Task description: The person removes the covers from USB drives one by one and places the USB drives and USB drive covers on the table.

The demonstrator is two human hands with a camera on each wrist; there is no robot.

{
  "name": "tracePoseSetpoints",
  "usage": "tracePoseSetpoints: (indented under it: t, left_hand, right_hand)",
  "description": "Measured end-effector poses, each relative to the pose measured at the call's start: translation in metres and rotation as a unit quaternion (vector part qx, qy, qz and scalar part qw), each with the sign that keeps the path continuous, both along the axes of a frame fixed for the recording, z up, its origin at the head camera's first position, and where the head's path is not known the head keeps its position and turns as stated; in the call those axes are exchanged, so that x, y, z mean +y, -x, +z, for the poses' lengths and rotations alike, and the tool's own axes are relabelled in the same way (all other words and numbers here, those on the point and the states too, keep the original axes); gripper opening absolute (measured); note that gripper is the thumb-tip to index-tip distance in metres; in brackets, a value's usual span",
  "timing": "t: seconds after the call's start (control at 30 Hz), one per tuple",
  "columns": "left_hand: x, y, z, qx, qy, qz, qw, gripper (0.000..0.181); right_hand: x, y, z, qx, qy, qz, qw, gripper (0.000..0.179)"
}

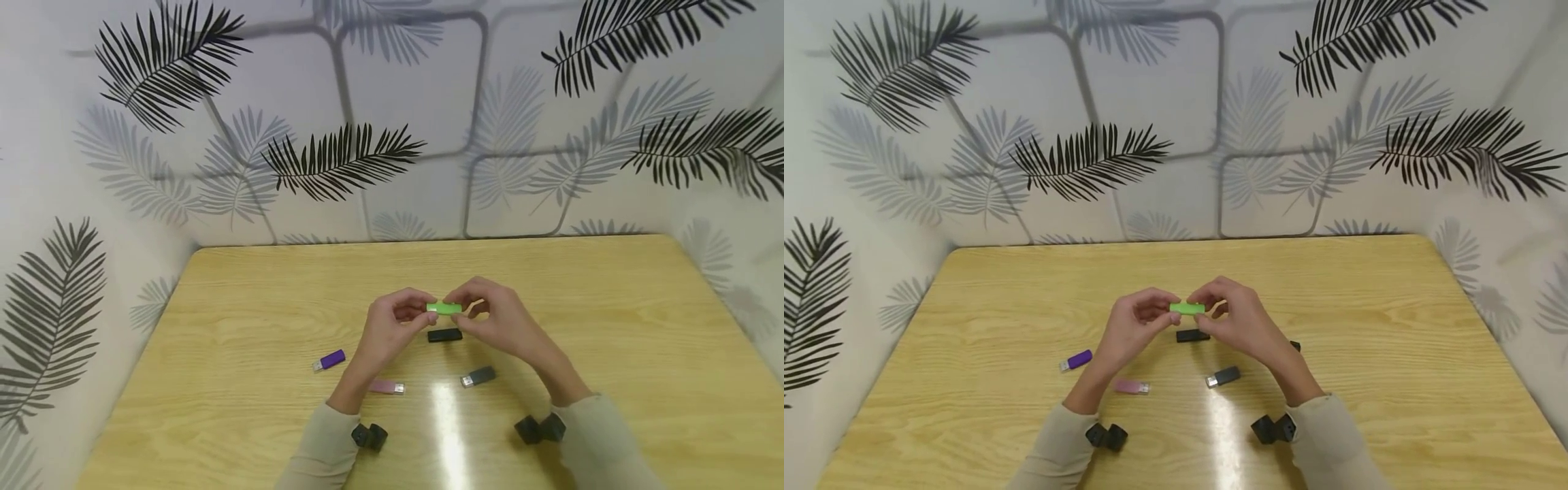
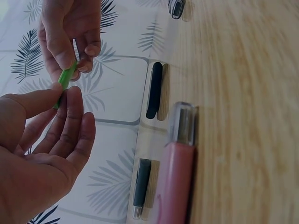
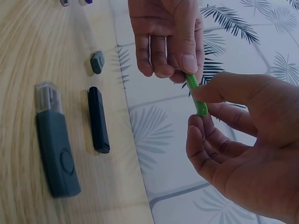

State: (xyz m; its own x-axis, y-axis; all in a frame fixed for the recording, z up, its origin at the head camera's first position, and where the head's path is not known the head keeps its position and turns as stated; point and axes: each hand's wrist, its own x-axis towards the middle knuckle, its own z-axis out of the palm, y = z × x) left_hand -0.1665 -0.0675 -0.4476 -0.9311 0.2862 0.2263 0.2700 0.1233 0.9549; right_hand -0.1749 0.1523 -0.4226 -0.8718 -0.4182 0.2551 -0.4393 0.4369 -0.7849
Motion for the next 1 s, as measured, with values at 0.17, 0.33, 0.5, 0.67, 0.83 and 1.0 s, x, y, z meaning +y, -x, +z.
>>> tracePoseSetpoints:
  t: [0.17,0.33,0.5,0.67,0.83,1.0]
  left_hand:
    - [-0.0003,-0.0016,-0.0005,-0.010,-0.018,-0.005,0.9998,0.016]
    - [0.0000,0.0001,0.0012,-0.004,-0.025,-0.008,0.9996,0.016]
    - [0.0005,0.0023,0.0042,-0.008,-0.040,-0.020,0.9990,0.016]
    - [-0.0031,0.0008,0.0050,-0.008,-0.036,-0.027,0.9989,0.017]
    - [-0.0072,0.0008,0.0076,-0.002,-0.031,-0.031,0.9990,0.017]
    - [-0.0089,0.0031,0.0090,-0.002,-0.028,-0.038,0.9989,0.017]
  right_hand:
    - [-0.0015,-0.0012,0.0004,-0.005,0.012,-0.004,0.9999,0.018]
    - [-0.0017,-0.0015,0.0048,-0.010,0.013,-0.008,0.9998,0.019]
    - [0.0014,-0.0015,0.0090,-0.002,0.017,0.000,0.9998,0.018]
    - [0.0018,-0.0018,0.0073,-0.003,0.023,0.015,0.9996,0.017]
    - [0.0004,-0.0023,0.0078,0.001,0.028,0.023,0.9993,0.015]
    - [0.0005,-0.0015,0.0077,0.010,0.023,0.022,0.9994,0.015]
